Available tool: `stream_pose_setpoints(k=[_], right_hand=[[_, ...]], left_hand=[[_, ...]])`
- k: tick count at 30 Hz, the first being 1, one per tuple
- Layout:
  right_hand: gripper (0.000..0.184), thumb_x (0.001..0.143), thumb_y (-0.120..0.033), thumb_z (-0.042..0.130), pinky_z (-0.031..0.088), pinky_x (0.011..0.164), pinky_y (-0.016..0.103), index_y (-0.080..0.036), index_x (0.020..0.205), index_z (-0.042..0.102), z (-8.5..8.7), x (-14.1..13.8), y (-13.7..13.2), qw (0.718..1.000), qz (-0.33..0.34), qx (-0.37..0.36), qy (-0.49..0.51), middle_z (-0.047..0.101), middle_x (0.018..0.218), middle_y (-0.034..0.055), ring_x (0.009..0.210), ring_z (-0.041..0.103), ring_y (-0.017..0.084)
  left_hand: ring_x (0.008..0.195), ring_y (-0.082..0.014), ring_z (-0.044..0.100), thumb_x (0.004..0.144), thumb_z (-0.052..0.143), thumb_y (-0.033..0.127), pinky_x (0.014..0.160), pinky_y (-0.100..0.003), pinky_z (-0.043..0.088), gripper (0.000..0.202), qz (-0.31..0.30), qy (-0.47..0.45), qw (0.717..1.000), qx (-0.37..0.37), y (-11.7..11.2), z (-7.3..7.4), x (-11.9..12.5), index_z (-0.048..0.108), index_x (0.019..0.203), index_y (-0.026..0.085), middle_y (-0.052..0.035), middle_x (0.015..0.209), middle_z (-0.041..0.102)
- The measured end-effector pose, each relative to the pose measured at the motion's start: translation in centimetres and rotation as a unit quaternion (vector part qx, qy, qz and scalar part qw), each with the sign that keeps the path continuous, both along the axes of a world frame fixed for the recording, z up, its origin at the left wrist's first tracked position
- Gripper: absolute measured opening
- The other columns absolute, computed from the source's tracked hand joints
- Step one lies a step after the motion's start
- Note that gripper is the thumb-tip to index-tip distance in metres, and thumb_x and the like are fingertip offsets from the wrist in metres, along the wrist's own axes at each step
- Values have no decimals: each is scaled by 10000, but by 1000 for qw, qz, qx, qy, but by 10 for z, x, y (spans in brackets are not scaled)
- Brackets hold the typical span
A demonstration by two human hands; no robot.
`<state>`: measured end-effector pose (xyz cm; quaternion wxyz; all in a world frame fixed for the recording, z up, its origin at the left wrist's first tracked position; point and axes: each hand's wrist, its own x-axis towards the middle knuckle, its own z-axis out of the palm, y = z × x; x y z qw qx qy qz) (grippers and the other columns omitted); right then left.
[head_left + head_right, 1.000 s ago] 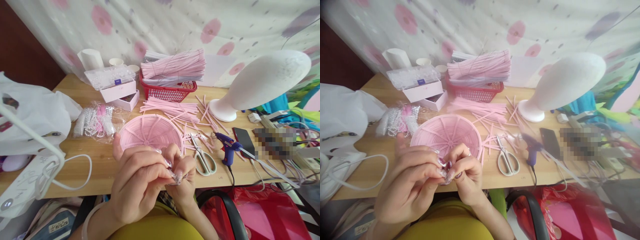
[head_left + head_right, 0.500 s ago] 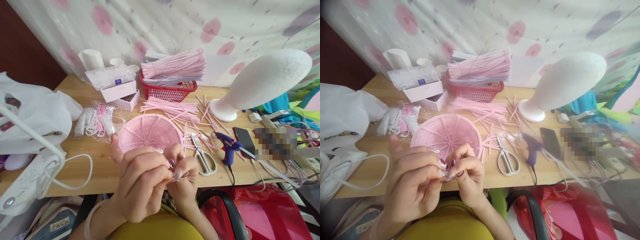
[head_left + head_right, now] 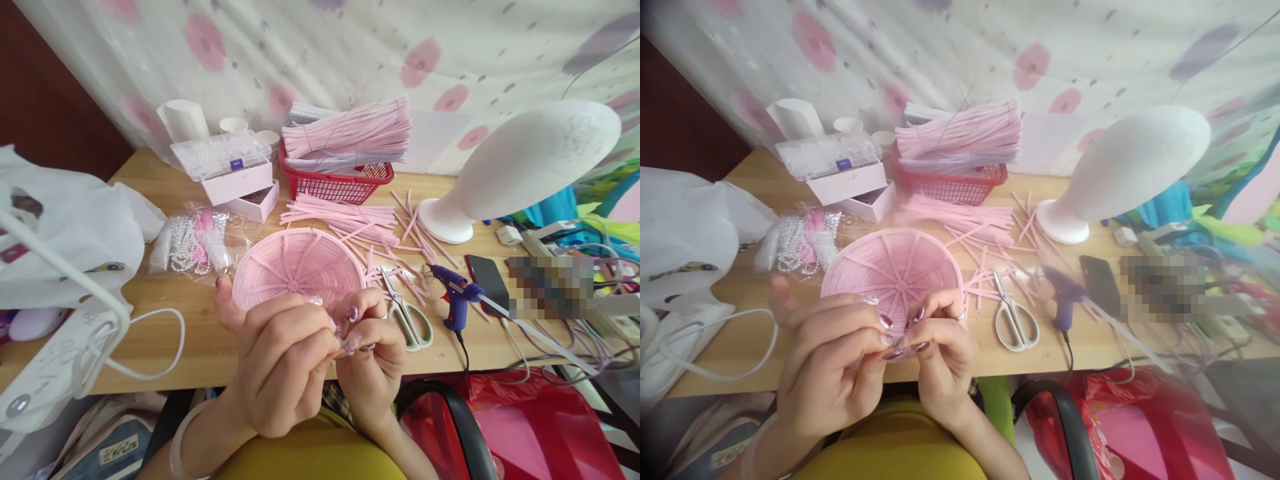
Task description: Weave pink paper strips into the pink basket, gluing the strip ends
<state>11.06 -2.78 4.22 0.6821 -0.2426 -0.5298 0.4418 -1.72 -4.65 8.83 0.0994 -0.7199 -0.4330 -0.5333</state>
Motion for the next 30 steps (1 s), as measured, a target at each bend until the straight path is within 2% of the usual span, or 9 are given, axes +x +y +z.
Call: stream_pose_setpoints(k=[4,8,10,14,18,20,23,27,30], right_hand=[[67,1003,-333,692,521,784,379,-341,962,743,4,5,1,1000,-6,-9,-21,552,940,16,844,544,203],[94,992,-343,705,515,810,390,-318,910,742,9,13,4,998,-4,8,-66,570,940,30,914,551,227],[139,998,-346,695,523,827,401,-302,874,739,12,18,7,995,0,18,-102,582,965,40,945,565,233],[165,1018,-257,637,529,812,393,-290,884,727,15,33,22,990,-60,35,-123,571,981,31,897,583,202],[152,1001,-235,658,521,827,394,-294,911,765,17,48,35,977,-126,94,-146,575,990,28,901,596,194],[163,1010,-238,655,527,797,384,-306,966,796,19,49,33,971,-110,125,-172,587,995,33,894,607,192],[183,1032,-256,643,538,780,373,-329,1072,806,21,45,23,976,-66,110,-175,605,989,33,910,619,196],[207,1014,-419,689,549,815,391,-336,1177,787,24,37,11,983,-32,81,-163,645,991,36,940,629,214],[279,977,-452,739,551,792,388,-328,1224,776,28,31,7,982,-28,90,-166,657,981,33,898,619,206]], left_hand=[[951,-196,694,938,540,81,1220,-506,403,144,-11,-15,1000,-6,4,0,0,616,943,203,-26,880,715],[892,-194,685,975,523,118,1026,-436,566,127,-56,-47,996,-43,6,2,1,585,939,222,-28,854,696],[876,-191,673,995,513,133,970,-423,591,127,-78,-66,992,-68,5,3,1,570,940,234,-27,855,690],[843,-183,654,1057,501,236,1037,-491,564,158,-113,-120,980,-110,1,4,-2,551,907,248,-13,831,658],[822,-158,642,1076,551,312,1013,-436,570,223,-146,-181,965,-120,0,5,-8,571,866,240,5,810,631],[813,-144,639,1064,598,339,981,-387,575,248,-161,-207,959,-108,2,4,-10,580,841,232,18,791,626],[784,-119,632,1031,667,353,961,-328,565,260,-179,-236,951,-93,6,4,-9,594,820,220,37,769,629],[814,-131,636,1034,661,333,914,-333,586,211,-197,-231,947,-107,6,5,-9,642,857,219,19,798,660],[872,-154,647,1064,601,295,870,-346,606,175,-187,-199,955,-116,4,6,-10,693,930,227,-8,847,688]])
